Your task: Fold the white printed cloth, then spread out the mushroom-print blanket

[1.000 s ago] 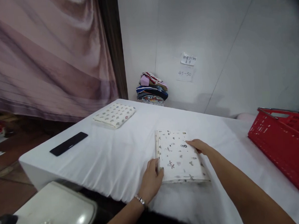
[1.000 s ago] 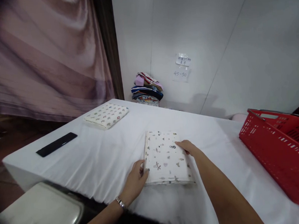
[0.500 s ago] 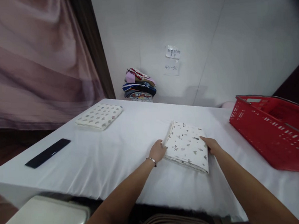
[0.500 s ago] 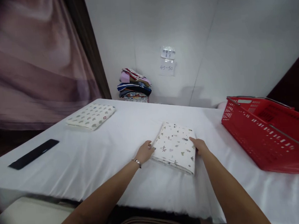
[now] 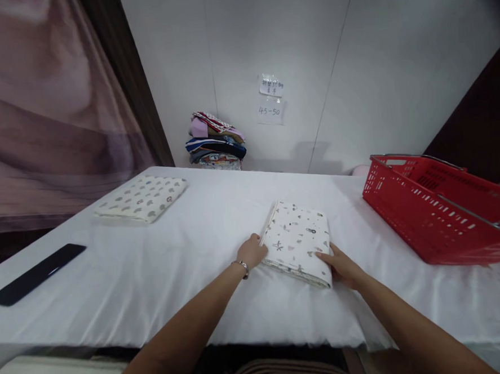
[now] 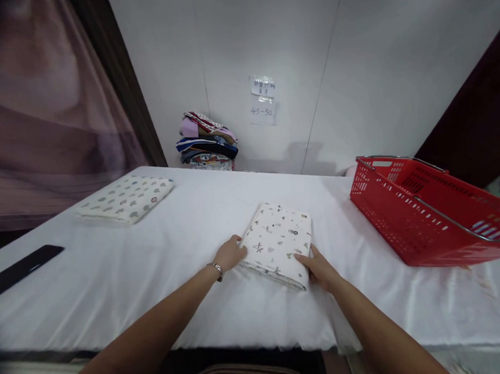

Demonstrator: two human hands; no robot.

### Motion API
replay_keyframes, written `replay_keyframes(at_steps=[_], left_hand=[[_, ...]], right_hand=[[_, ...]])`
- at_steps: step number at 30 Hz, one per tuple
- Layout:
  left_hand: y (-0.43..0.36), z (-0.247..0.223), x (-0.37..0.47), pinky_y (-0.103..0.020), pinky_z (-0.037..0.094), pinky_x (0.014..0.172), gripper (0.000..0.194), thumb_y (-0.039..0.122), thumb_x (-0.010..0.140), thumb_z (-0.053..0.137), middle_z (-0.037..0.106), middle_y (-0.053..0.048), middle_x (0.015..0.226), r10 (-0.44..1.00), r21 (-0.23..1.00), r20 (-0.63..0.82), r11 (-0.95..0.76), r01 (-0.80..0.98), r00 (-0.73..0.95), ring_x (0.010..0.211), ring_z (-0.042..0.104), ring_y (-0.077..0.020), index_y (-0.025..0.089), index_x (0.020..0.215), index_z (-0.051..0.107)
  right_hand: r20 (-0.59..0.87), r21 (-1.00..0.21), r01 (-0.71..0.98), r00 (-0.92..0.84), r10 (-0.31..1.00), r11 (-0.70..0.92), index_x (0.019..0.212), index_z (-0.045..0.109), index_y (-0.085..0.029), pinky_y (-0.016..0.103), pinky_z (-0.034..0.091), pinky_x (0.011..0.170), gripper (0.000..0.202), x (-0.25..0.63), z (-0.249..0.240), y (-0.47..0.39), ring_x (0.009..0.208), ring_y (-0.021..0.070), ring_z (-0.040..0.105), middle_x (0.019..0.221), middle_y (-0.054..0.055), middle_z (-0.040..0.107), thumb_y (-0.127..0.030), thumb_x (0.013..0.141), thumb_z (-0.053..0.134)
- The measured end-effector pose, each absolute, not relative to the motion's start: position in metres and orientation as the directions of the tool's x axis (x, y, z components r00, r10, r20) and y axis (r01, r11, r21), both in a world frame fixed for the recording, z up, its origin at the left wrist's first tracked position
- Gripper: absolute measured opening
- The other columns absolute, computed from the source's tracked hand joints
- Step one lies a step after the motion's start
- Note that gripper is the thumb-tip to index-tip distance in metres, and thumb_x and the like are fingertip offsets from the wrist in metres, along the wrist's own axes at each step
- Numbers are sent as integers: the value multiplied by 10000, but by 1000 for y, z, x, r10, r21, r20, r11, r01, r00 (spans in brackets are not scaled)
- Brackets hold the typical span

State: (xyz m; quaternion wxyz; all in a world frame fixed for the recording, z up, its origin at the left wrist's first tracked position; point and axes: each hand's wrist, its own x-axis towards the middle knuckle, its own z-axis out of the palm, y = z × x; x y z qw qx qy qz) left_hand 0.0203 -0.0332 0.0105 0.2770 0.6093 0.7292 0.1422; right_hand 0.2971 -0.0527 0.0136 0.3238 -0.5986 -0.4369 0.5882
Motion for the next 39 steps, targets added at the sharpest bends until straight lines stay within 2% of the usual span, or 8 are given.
replay_keyframes(at_steps=[6,11,15,18,22,28,35,39], left_hand=[[-1,32,-30,-291,425,780,468,295,721,547,629,-115,1062,977,522,-194,179,834,-88,961,581,-237,148,1162,491],[7,28,-63,-236,439,759,307,359,697,604,665,-49,994,974,563,-213,186,806,-76,919,596,-200,179,944,630],[-1,11,-63,-232,447,740,304,401,735,561,671,-27,981,981,601,-175,178,779,-90,896,598,-187,198,945,644],[-4,3,-62,-237,450,744,350,429,745,551,660,-34,1014,984,631,-139,174,756,-110,897,595,-187,192,989,632],[-5,-2,-64,-243,441,801,427,470,729,581,628,-58,1081,984,659,-99,178,731,-150,955,578,-193,176,1037,607],[-13,1,-69,-252,427,830,441,466,737,591,607,-60,1090,976,718,-12,159,678,-216,942,563,-178,164,1058,584],[-63,10,-62,-246,433,787,195,292,774,545,637,-23,923,920,779,193,67,623,-340,824,572,-137,179,911,627],[-99,1,-38,-242,442,683,143,257,748,522,646,3,756,940,860,101,82,503,-326,681,585,-127,182,767,642]], right_hand=[[-504,-830,-110,-271,820,-547,1359,238,-248,301,538,640,798,253,6,-121,728,172,655,920,52,675,-339,701,680],[-479,-847,31,-478,736,-531,1024,577,-205,279,504,541,449,229,5,-158,617,171,637,727,25,657,-448,659,677],[-120,-971,237,-406,906,-23,951,628,-198,330,505,648,371,228,24,-139,686,188,617,747,45,657,-506,756,557],[215,-777,450,-467,858,440,1082,617,-208,391,405,940,369,223,31,-118,1047,231,539,1094,86,622,-446,836,478],[153,-483,527,-735,660,699,1266,502,-193,451,225,1071,455,213,13,-113,1258,249,356,1326,89,468,-385,855,460],[178,-429,528,-746,642,733,1272,496,-200,449,238,1063,447,216,-5,-119,1264,248,342,1340,89,451,-384,867,451],[255,-492,602,-590,766,628,926,641,-209,330,410,835,269,187,20,-101,913,199,538,924,66,627,-332,888,406],[172,-424,714,-541,824,557,883,605,-206,272,385,719,174,160,23,-91,827,173,531,830,26,601,-324,854,480]])
